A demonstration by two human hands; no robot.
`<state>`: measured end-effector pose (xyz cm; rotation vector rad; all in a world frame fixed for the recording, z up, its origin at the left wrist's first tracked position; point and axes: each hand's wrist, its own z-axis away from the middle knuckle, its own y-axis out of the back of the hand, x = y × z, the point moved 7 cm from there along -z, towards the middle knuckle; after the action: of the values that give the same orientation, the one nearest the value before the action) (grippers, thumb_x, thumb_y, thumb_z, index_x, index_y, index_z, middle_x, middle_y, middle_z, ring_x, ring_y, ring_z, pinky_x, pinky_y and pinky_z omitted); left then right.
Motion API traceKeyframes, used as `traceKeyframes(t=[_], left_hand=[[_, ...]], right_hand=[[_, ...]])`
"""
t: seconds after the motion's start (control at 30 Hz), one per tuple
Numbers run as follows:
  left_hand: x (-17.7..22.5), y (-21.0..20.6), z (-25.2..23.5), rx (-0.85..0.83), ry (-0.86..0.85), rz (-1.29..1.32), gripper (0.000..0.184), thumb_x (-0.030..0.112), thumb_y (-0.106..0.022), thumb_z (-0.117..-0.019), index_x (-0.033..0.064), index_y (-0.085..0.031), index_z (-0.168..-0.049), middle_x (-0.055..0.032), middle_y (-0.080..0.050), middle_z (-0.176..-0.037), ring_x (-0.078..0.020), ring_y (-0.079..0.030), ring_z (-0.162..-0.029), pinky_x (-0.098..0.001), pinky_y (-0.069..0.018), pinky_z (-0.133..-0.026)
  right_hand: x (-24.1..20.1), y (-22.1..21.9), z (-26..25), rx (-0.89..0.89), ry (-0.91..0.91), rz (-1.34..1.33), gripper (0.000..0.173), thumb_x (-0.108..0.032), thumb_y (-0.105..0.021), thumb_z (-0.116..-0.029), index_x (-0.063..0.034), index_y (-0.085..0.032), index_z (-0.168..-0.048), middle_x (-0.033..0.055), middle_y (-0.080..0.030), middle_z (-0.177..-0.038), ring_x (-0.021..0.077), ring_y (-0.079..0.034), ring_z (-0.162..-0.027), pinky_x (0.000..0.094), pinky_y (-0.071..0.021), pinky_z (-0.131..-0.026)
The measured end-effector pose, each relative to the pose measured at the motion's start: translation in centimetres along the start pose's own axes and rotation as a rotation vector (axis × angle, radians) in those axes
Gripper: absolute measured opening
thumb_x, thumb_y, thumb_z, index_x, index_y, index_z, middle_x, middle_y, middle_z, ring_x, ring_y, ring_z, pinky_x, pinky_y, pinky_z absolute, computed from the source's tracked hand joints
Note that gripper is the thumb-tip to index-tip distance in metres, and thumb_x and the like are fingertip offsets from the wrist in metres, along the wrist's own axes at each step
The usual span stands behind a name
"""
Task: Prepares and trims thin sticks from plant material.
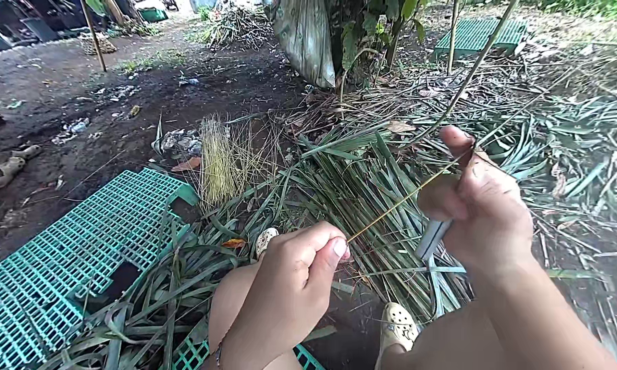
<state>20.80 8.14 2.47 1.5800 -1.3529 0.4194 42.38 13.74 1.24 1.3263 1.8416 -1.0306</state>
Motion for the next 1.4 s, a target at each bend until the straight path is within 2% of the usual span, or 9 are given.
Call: traceKeyframes(t=[0.13, 0.3, 0.47, 0.7, 0.87, 0.97, 1.07, 1.23, 1.4], left_hand=[[-0.5, -0.3, 0.0, 0.007, 0.037, 0.022, 0.027, 0.014, -0.047, -0.1055, 0.0061, -0.068, -0.090, 0.0096, -0.056, -0.070, 0.0084, -0.048, -0.062, -0.0079, -0.0393, -0.056], [-0.6, -0.2, 0.2, -0.011, 0.034, 0.075, 0.027, 0.016, -0.047, -0.1062, 0.0072, -0.067, -0.091, 0.0111, -0.053, -0.069, 0.0100, -0.045, -0.061, -0.0067, -0.0367, -0.055], [-1.9, 1.3, 1.6, -0.032, 0.084, 0.098, 0.028, 0.021, -0.047, -0.1072, 0.0097, -0.068, -0.092, 0.0139, -0.052, -0.069, 0.0117, -0.044, -0.060, -0.0059, -0.0357, -0.055], [-1.7, 2.3, 1.8, 0.152, 0.025, -0.167, 0.016, 0.021, -0.062, -0.0984, 0.0057, -0.068, -0.100, 0.0081, -0.066, -0.078, 0.0101, -0.056, -0.065, -0.0062, -0.0472, -0.058], [-1.2, 1.9, 1.6, 0.161, -0.001, -0.225, 0.018, 0.019, -0.060, -0.1003, 0.0051, -0.069, -0.093, 0.0063, -0.063, -0.074, 0.0091, -0.055, -0.064, -0.0063, -0.0463, -0.059], [-0.6, 1.3, 1.4, 0.167, -0.025, -0.234, 0.019, 0.019, -0.059, -0.1003, 0.0042, -0.069, -0.093, 0.0056, -0.061, -0.073, 0.0090, -0.053, -0.063, -0.0061, -0.0445, -0.057], [0.4, 0.8, 1.3, 0.195, -0.082, -0.263, 0.019, 0.018, -0.060, -0.1001, 0.0020, -0.068, -0.092, 0.0025, -0.062, -0.074, 0.0082, -0.053, -0.065, -0.0059, -0.0445, -0.059], [1.6, 0.9, 1.8, 0.238, -0.158, -0.412, 0.021, 0.017, -0.058, -0.1008, 0.0018, -0.067, -0.091, -0.0014, -0.063, -0.074, 0.0056, -0.054, -0.065, -0.0064, -0.0445, -0.061], [1.6, 2.3, 2.8, 0.232, -0.121, -0.495, 0.022, 0.020, -0.057, -0.1022, 0.0037, -0.068, -0.092, -0.0018, -0.063, -0.075, 0.0043, -0.055, -0.065, -0.0071, -0.0438, -0.060]], right_hand=[[1.4, -3.4, 1.7, -0.222, -0.064, -0.019, 0.037, -0.043, -0.048, -0.1060, -0.0283, -0.058, -0.139, -0.0176, -0.045, -0.058, -0.0070, -0.044, -0.053, 0.0127, -0.0417, -0.055], [2.5, -6.8, 3.8, -0.432, -0.072, -0.076, 0.024, -0.033, -0.049, -0.1076, -0.0174, -0.065, -0.100, -0.0180, -0.045, -0.066, -0.0116, -0.042, -0.060, 0.0075, -0.0360, -0.057], [0.4, -0.2, -0.2, -0.035, -0.061, -0.073, 0.036, -0.038, -0.047, -0.1059, -0.0235, -0.061, -0.136, -0.0159, -0.046, -0.054, -0.0042, -0.042, -0.045, 0.0132, -0.0399, -0.047], [0.2, 0.8, -0.8, 0.123, -0.069, -0.116, 0.039, -0.028, -0.033, -0.1081, -0.0210, -0.055, -0.140, -0.0133, -0.042, -0.052, -0.0024, -0.041, -0.042, 0.0129, -0.0392, -0.044], [1.9, -3.2, 1.3, -0.172, -0.183, -0.085, 0.039, -0.036, -0.040, -0.1082, -0.0242, -0.056, -0.142, -0.0141, -0.045, -0.055, -0.0038, -0.045, -0.049, 0.0147, -0.0426, -0.053], [3.0, -6.7, 3.4, -0.376, -0.239, -0.124, 0.024, -0.029, -0.046, -0.1069, -0.0156, -0.065, -0.115, -0.0167, -0.045, -0.061, -0.0076, -0.045, -0.054, 0.0107, -0.0392, -0.053], [2.8, -8.7, 4.6, -0.462, -0.249, -0.157, 0.022, -0.017, -0.042, -0.1069, -0.0093, -0.063, -0.110, -0.0177, -0.045, -0.066, -0.0099, -0.042, -0.056, 0.0079, -0.0361, -0.052], [2.3, -5.5, 3.2, -0.229, -0.259, -0.157, 0.031, -0.025, -0.047, -0.1061, -0.0146, -0.070, -0.124, -0.0157, -0.045, -0.058, -0.0076, -0.042, -0.052, 0.0105, -0.0370, -0.051], [0.9, 0.9, 0.1, 0.059, -0.227, -0.146, 0.042, -0.028, -0.031, -0.1097, -0.0176, -0.059, -0.139, -0.0125, -0.042, -0.050, -0.0029, -0.041, -0.041, 0.0134, -0.0401, -0.045]])
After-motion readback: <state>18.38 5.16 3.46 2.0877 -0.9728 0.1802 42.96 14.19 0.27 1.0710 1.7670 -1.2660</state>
